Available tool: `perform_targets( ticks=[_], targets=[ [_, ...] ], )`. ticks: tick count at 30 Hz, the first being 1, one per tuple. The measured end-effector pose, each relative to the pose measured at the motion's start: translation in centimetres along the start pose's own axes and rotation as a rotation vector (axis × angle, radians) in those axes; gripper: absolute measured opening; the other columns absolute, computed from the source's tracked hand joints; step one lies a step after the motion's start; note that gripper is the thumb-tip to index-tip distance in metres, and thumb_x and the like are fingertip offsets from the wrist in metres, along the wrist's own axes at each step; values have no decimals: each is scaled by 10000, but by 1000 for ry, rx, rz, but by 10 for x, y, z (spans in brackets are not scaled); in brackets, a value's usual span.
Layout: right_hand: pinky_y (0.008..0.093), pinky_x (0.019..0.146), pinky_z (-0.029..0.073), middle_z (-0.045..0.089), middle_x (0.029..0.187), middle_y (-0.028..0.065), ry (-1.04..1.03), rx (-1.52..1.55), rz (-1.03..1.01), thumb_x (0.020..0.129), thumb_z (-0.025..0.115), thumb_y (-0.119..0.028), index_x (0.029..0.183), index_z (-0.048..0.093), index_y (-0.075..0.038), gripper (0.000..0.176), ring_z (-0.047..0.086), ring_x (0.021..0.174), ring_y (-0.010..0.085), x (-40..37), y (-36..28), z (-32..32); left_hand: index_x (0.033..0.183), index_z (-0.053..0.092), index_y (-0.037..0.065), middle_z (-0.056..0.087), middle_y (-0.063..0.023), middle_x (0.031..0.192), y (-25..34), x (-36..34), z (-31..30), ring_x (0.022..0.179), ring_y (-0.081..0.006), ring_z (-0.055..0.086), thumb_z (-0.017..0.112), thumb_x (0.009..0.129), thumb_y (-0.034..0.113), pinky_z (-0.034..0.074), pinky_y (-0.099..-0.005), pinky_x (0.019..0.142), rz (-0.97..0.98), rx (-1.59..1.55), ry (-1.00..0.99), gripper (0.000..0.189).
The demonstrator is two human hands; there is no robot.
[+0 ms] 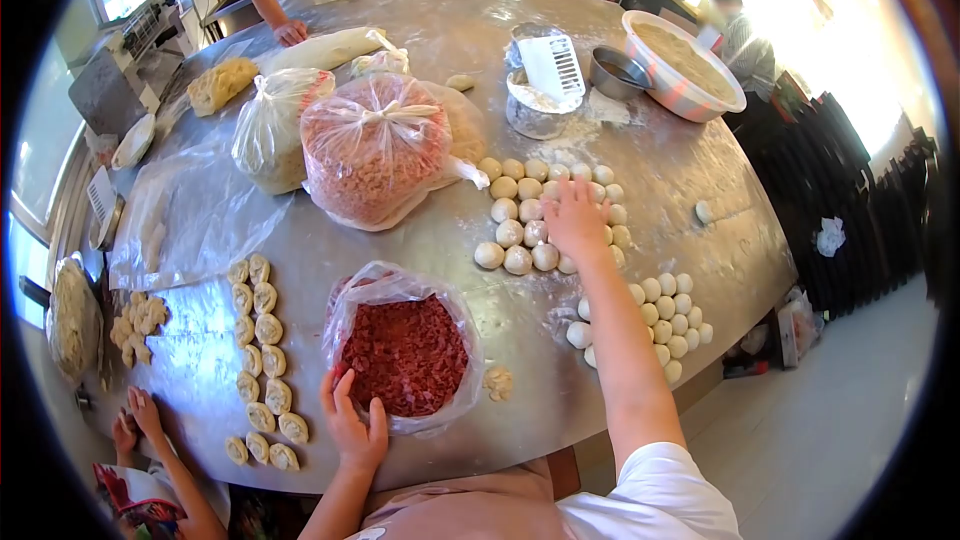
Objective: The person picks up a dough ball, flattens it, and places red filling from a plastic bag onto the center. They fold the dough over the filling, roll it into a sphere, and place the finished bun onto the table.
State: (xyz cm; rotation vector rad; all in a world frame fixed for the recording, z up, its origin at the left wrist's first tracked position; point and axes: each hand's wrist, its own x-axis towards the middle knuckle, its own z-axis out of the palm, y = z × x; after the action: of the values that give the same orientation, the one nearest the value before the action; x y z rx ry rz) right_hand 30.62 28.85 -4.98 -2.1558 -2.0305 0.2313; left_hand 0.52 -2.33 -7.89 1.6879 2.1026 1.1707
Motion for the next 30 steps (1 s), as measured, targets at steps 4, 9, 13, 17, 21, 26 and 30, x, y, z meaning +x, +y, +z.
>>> perform_targets(
  ticks=[4, 9, 13, 17, 21, 26, 30],
  targets=[
    [578, 1149, 96, 214, 1570, 139, 23, -4, 164, 984, 323, -511, 1484, 309, -124, 632, 169, 1457, 305, 10, 30, -7, 1242, 497, -9, 419, -281, 1324, 1, 0, 0, 1194, -437, 455, 625, 778, 84, 371, -452, 1024, -6, -14, 4, 490],
    [581, 1150, 91, 235, 1561, 142, -16, 3, 195, 980, 316, -524, 1489, 297, -126, 646, 176, 1454, 305, 13, 49, -7, 1240, 497, -10, 422, -283, 1320, 0, 0, 0, 1188, -440, 459, 630, 775, 86, 379, -454, 1016, -2, -3, 2, 493],
    [584, 1150, 90, 248, 1556, 138, -12, 8, 166, 980, 318, -518, 1488, 298, -128, 640, 179, 1451, 310, 19, 40, -14, 1238, 501, -6, 428, -283, 1315, 0, 0, -1, 1177, -441, 468, 634, 773, 90, 386, -457, 1007, 2, 16, 3, 493],
    [582, 1151, 92, 253, 1557, 122, -85, -18, 104, 981, 322, -506, 1485, 308, -140, 623, 180, 1449, 319, 29, 31, -15, 1240, 505, -3, 429, -267, 1326, 2, 0, -2, 1193, -425, 462, 615, 781, 84, 370, -438, 1026, -12, 6, 8, 480],
    [577, 1151, 98, 250, 1560, 113, -98, -32, 124, 980, 332, -505, 1484, 313, -145, 620, 175, 1450, 328, 33, 18, -15, 1229, 510, 2, 440, -266, 1315, 2, 1, -2, 1157, -433, 489, 643, 770, 103, 409, -448, 987, -3, 15, 29, 488],
    [569, 1151, 112, 258, 1557, 119, -57, -60, -61, 984, 330, -501, 1485, 311, -146, 614, 170, 1449, 348, 26, -15, -6, 1227, 516, 7, 442, -262, 1317, 1, 1, -2, 1159, -429, 491, 654, 769, 114, 415, -446, 984, -4, 22, 26, 491],
    [569, 1145, 125, 280, 1547, 122, -133, -43, -62, 984, 335, -493, 1456, 368, -140, 591, 197, 1438, 354, 30, -37, -1, 1227, 523, 7, 441, -263, 1320, 1, 1, -3, 1170, -428, 484, 664, 767, 122, 410, -449, 991, -23, 9, 16, 495]
  ],
)
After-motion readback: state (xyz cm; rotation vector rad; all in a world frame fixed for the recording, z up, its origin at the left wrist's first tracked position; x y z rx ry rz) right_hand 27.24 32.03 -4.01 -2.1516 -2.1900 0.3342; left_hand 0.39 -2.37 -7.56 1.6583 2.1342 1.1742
